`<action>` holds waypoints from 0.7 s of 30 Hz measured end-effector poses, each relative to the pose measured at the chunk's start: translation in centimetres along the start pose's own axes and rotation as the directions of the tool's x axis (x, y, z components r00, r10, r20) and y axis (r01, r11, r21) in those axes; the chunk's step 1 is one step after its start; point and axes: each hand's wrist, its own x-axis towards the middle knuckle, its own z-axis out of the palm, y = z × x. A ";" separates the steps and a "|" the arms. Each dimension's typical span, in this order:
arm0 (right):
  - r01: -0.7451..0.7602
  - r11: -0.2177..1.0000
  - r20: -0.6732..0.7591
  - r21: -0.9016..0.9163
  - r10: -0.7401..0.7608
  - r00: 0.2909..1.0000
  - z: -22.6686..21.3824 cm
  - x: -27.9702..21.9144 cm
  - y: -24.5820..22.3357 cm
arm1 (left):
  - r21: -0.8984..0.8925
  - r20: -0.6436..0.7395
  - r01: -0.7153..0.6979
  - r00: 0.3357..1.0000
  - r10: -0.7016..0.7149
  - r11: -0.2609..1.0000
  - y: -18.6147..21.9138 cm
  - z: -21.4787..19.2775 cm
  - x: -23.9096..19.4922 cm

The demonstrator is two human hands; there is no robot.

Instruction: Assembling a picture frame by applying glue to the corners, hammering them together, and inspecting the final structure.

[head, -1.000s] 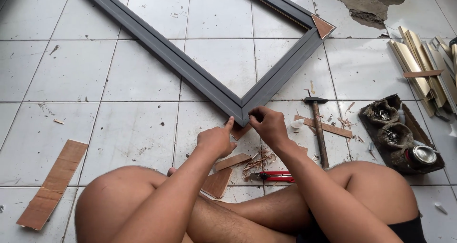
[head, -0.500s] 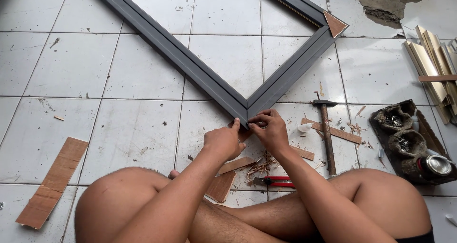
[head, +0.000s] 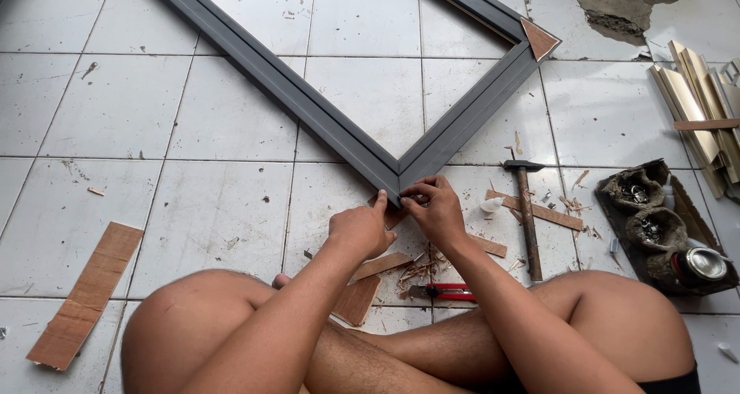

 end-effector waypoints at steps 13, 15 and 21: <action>-0.013 1.000 0.007 0.026 0.013 1.000 -0.1 0.3 0.5 | -0.001 0.019 0.001 1.000 -0.001 1.000 0.2 -0.3 -0.1; -0.016 1.000 0.014 0.021 0.016 1.000 -0.1 0.4 0.6 | -0.006 0.013 0.004 1.000 -0.004 1.000 0.1 -0.1 0.0; -0.007 1.000 0.010 0.025 0.007 1.000 -0.1 0.3 0.4 | 0.009 0.005 0.003 1.000 -0.003 1.000 0.0 0.1 0.1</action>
